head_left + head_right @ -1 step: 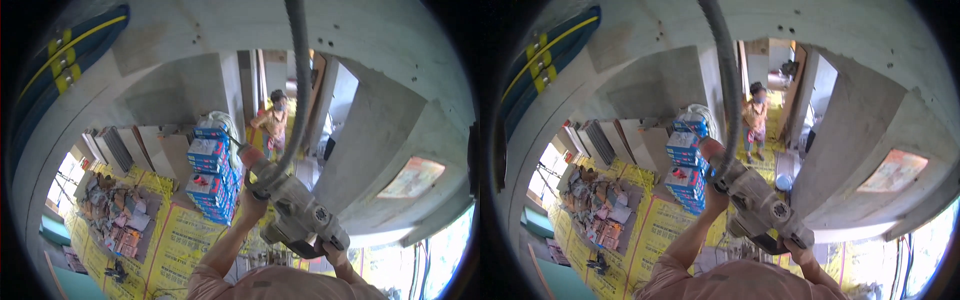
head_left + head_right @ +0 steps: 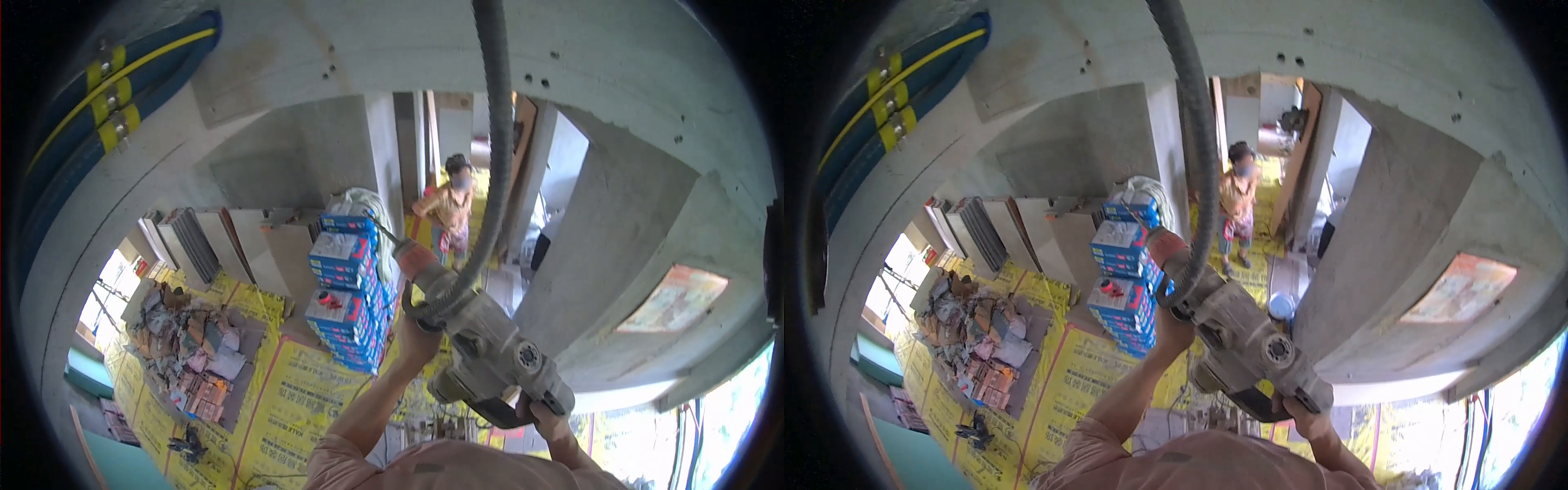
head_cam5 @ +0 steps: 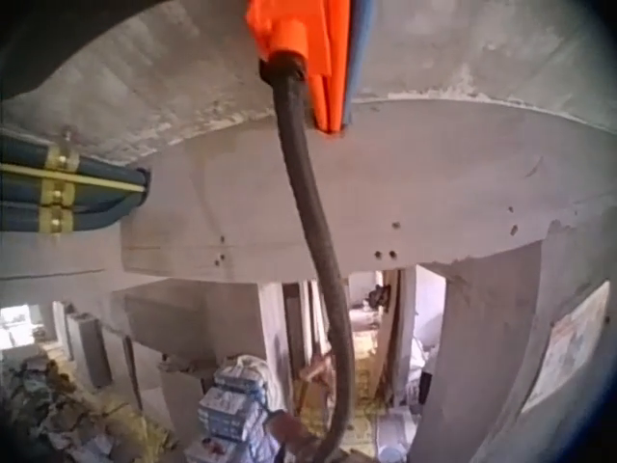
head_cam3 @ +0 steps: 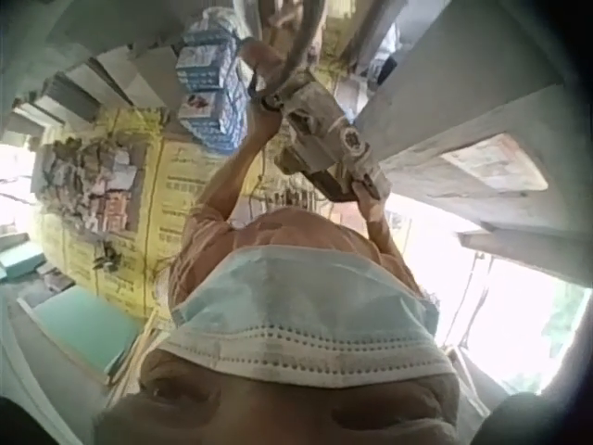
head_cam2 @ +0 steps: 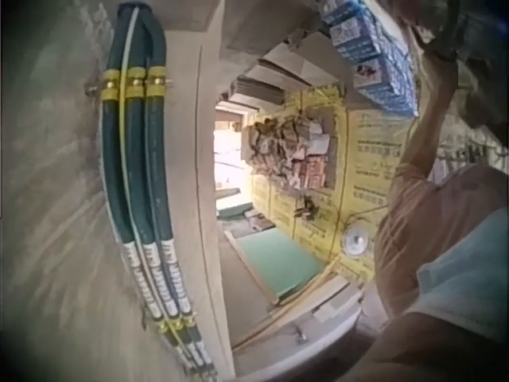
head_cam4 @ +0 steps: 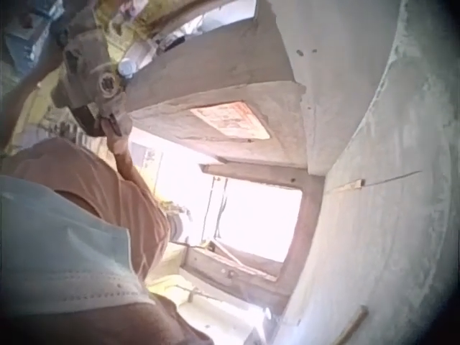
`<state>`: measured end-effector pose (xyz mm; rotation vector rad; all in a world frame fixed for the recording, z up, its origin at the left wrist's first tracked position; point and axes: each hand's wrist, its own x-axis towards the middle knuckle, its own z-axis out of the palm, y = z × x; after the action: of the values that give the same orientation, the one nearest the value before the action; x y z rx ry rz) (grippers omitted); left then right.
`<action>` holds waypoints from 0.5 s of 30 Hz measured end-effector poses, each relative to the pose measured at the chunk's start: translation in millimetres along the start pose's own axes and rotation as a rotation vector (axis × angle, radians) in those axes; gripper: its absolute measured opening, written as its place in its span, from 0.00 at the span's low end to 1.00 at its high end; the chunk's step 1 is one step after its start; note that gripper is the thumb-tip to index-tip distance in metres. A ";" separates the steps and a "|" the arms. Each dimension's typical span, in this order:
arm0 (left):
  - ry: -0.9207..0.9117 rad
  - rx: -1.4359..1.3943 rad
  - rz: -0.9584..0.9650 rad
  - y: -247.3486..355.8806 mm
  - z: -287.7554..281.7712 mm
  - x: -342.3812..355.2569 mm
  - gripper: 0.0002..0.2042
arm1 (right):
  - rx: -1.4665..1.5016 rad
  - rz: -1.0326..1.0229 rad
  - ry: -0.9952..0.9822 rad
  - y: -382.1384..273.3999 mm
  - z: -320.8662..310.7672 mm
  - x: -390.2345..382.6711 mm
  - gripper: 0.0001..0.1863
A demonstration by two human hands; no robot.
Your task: Using a rotary hammer to drill into a concrete wall and then using a manual hammer to clear debris.
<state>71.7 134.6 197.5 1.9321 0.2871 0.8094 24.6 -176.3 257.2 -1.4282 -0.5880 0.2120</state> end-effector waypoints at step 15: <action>-0.086 -0.159 0.278 145.3 58.0 77.2 0.17 | -0.155 -0.297 -0.088 -27.7 -83.5 27.2 0.12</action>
<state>146.8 62.6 337.5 1.8733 -0.0980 0.8975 83.6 -239.8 288.4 -1.4648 -0.8956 -0.0071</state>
